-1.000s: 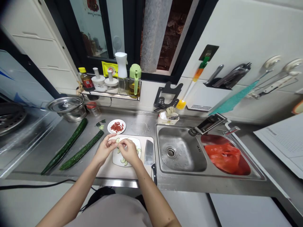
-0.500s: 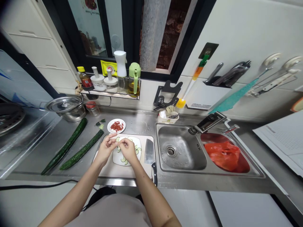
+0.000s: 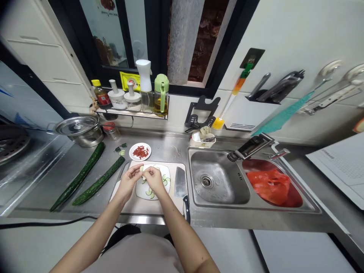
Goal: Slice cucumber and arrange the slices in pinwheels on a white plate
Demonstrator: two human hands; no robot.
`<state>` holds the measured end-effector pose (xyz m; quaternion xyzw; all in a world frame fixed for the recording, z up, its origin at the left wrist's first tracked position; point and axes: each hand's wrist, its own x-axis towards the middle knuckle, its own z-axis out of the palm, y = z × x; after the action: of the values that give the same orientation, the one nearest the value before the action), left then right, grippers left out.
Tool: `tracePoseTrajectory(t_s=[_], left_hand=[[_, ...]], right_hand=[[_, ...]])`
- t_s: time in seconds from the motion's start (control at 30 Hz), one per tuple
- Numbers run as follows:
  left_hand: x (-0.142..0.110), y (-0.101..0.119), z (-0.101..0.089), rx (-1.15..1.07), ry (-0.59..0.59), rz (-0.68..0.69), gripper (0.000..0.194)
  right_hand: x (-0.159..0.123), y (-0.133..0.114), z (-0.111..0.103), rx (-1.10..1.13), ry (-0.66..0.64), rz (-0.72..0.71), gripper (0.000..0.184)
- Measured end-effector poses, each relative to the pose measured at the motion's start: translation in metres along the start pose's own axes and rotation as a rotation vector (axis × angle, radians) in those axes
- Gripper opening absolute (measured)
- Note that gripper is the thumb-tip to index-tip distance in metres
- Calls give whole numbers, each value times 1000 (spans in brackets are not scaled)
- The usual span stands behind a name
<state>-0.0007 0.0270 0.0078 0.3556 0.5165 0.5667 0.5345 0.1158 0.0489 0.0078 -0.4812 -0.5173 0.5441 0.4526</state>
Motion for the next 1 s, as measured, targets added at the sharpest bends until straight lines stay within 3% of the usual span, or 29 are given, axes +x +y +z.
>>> tracePoseTrajectory(t_s=[0.33,0.53,0.73,1.0], left_hand=[[13,-11,-16,79,59,23,30],[24,-28,-34,542,109,22,25],[22,-36,-39,1058,114,-31,19],[24,-51,-38,1288,111,-31,22]], right_hand=[[14,11,-8,-63,-112,141,14],[29,33,-13,-518,-119,-46,7],[33,50,-6,-799,-174,17,5],[35,63,2,-987,-222,72,7]])
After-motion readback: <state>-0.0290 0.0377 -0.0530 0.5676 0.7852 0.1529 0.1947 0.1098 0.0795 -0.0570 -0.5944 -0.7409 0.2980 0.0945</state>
